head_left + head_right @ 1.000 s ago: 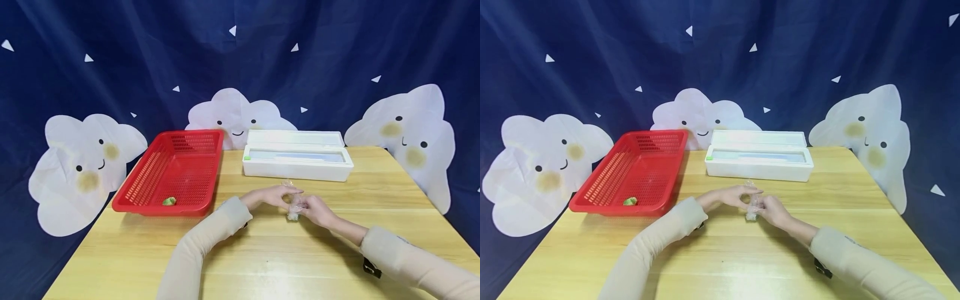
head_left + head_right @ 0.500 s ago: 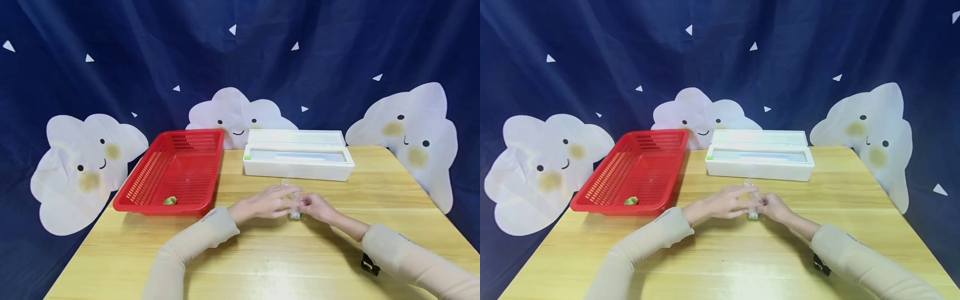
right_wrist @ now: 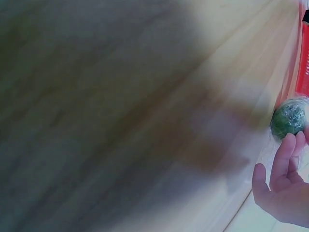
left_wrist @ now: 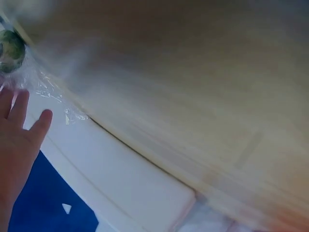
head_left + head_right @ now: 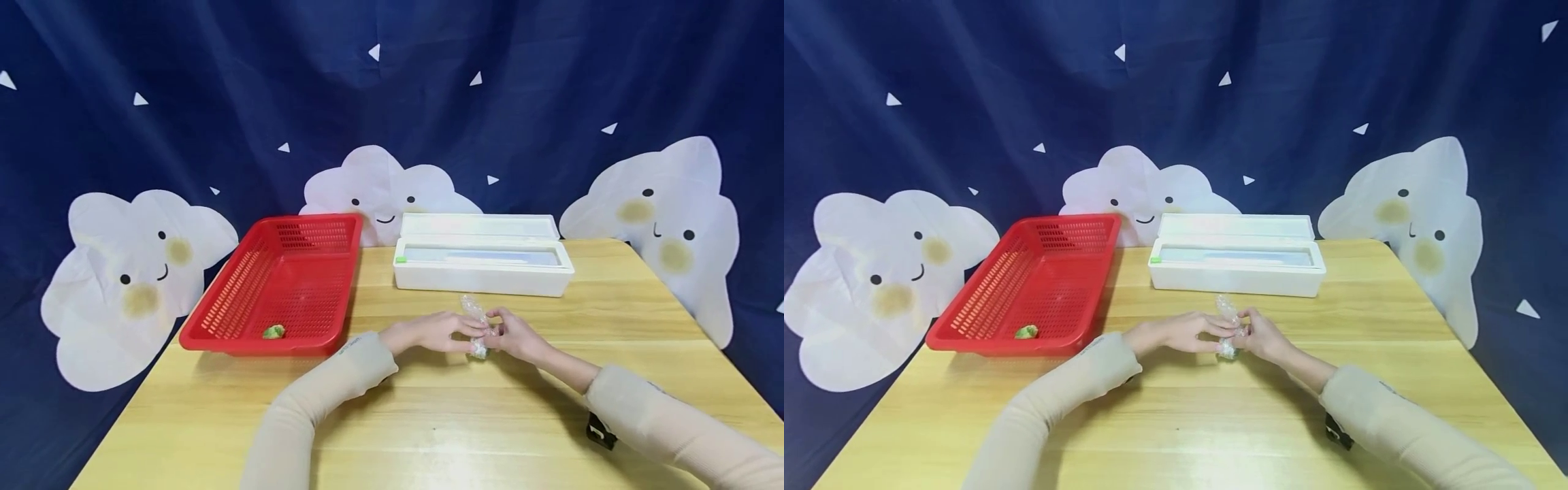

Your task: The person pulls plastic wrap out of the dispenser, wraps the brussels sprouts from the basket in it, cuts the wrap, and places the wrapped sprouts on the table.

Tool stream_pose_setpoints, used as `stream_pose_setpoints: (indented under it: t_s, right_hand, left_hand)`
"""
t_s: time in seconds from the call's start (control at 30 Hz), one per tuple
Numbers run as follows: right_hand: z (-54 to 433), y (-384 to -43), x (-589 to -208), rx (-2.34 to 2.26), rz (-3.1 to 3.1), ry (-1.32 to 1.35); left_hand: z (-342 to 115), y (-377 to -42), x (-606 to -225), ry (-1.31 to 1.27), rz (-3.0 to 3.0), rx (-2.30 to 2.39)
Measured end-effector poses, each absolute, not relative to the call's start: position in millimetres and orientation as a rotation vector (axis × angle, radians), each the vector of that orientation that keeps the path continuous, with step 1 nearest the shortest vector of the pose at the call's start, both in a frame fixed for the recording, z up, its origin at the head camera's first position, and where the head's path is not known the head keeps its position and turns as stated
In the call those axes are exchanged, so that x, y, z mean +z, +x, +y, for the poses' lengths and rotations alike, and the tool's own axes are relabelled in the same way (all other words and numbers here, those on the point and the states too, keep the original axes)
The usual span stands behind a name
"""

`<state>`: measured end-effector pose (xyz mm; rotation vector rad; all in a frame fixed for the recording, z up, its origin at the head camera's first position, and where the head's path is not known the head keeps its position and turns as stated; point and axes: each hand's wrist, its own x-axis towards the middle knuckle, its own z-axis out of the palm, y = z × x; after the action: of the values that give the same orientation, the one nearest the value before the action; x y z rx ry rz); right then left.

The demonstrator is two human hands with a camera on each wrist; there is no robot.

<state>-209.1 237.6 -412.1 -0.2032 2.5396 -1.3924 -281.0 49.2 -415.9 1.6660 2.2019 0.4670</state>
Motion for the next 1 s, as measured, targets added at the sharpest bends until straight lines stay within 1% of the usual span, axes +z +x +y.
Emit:
stream_pose_setpoints:
  t_s: [0.07, 0.23, 0.4, 0.5, 0.57, 0.83, 1.0]
  right_hand:
    - [237.6, -211.7, -410.2, -1.354, 2.561, -0.256]
    - [239.0, -215.0, -398.2, -1.123, 2.787, -0.501]
    - [238.6, -202.6, -396.5, -0.899, 3.088, -0.786]
    - [235.6, -194.5, -403.8, -0.796, 3.069, -1.036]
    - [233.2, -192.4, -409.0, -0.757, 3.023, -1.151]
    - [230.5, -201.1, -418.8, -0.695, 3.068, -1.315]
    - [229.3, -205.4, -425.5, -0.711, 3.098, -1.280]
  left_hand:
    - [51.5, -285.9, -418.3, 1.561, 2.171, 0.583]
    - [56.0, -294.0, -420.6, 1.312, 2.117, 0.796]
    - [56.6, -294.8, -420.0, 1.239, 2.056, 0.807]
    - [55.8, -294.8, -419.6, 1.228, 2.067, 0.772]
    - [55.5, -294.9, -418.5, 1.206, 2.076, 0.771]
    - [57.8, -293.4, -416.8, 1.126, 2.031, 0.830]
    - [59.9, -290.2, -414.7, 1.087, 2.028, 0.857]
